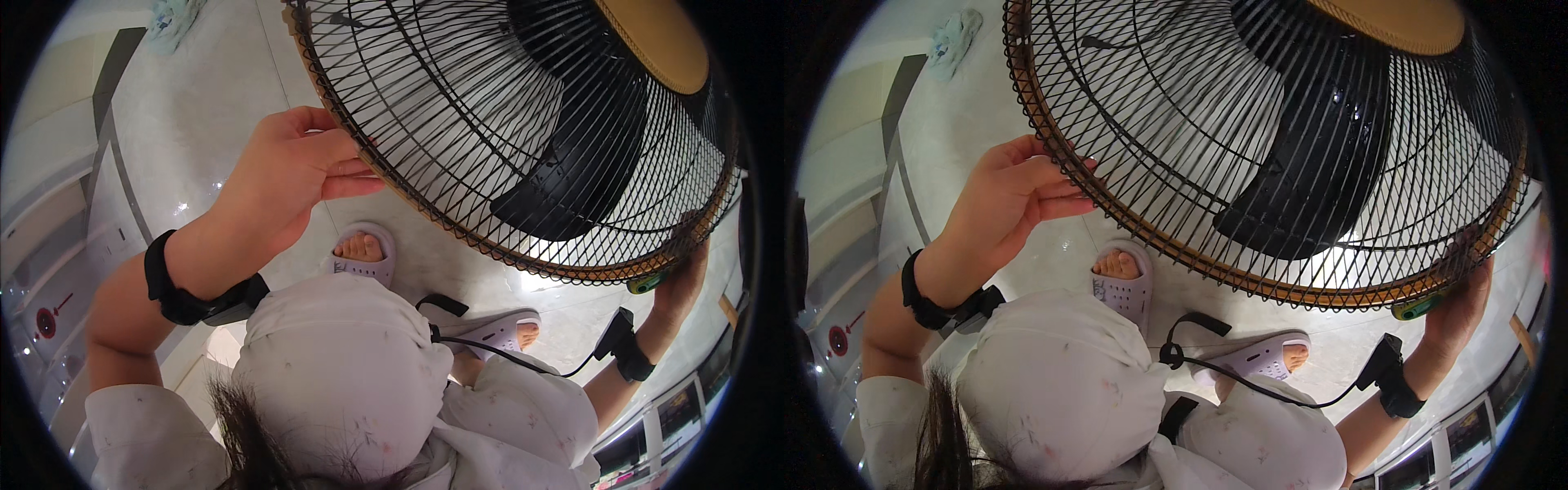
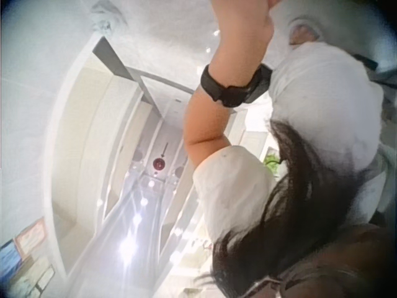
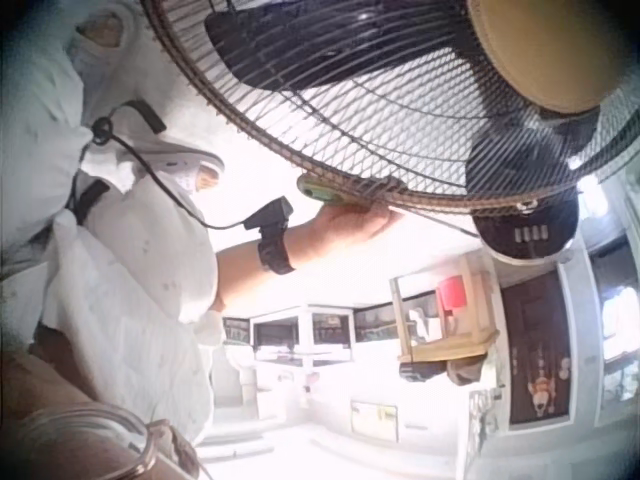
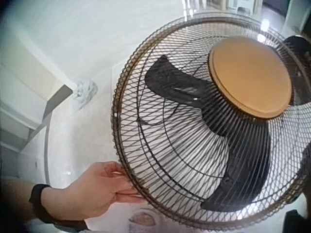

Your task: The person assembles a standing fan by attaching the fan blade to the motor hub, securing it with a nut, and then attaching the front wire cage. The person uses a screwdriver to tighten the cage screws.

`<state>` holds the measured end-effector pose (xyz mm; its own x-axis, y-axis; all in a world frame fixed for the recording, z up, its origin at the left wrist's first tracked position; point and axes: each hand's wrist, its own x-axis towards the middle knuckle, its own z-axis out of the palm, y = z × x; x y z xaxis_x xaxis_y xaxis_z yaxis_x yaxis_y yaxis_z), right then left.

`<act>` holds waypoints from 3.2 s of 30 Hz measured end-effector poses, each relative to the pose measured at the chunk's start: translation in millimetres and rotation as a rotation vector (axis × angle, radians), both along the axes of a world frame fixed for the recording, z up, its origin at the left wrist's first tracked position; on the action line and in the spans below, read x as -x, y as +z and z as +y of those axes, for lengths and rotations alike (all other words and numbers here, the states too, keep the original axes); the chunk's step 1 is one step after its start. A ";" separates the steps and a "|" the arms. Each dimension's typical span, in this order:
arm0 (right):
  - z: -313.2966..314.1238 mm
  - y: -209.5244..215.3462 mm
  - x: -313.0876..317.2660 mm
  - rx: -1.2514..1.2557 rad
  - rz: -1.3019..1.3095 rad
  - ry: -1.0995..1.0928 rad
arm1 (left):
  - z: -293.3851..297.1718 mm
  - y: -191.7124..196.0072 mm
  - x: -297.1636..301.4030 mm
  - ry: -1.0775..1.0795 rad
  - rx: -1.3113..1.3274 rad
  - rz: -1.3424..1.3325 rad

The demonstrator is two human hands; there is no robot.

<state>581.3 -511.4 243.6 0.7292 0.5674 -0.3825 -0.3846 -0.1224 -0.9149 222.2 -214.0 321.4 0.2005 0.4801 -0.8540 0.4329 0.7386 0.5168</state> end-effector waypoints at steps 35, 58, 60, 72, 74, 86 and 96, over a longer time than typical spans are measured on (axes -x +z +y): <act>0.8 5.2 -3.2 0.119 -0.255 0.111 | -7.4 -43.9 43.2 0.057 -0.123 -0.424; 44.9 20.8 17.5 -0.191 0.068 0.127 | -10.1 -38.5 38.4 0.101 -0.172 -0.638; 54.1 29.3 30.9 -0.144 -0.106 0.077 | -10.2 -37.8 37.2 0.079 -0.176 -0.635; 81.5 42.2 59.4 -0.068 -0.055 -0.020 | -11.7 -36.0 23.7 0.229 0.003 -0.462; 85.6 42.1 64.2 -0.023 -0.045 -0.019 | -9.5 -29.1 19.7 0.268 0.113 -0.378; 116.7 40.2 109.7 0.002 0.177 -0.013 | -2.8 -12.7 2.1 0.221 0.317 -0.381; 123.2 49.5 106.6 -0.069 0.122 0.004 | -0.8 -20.9 6.0 0.198 0.187 -0.539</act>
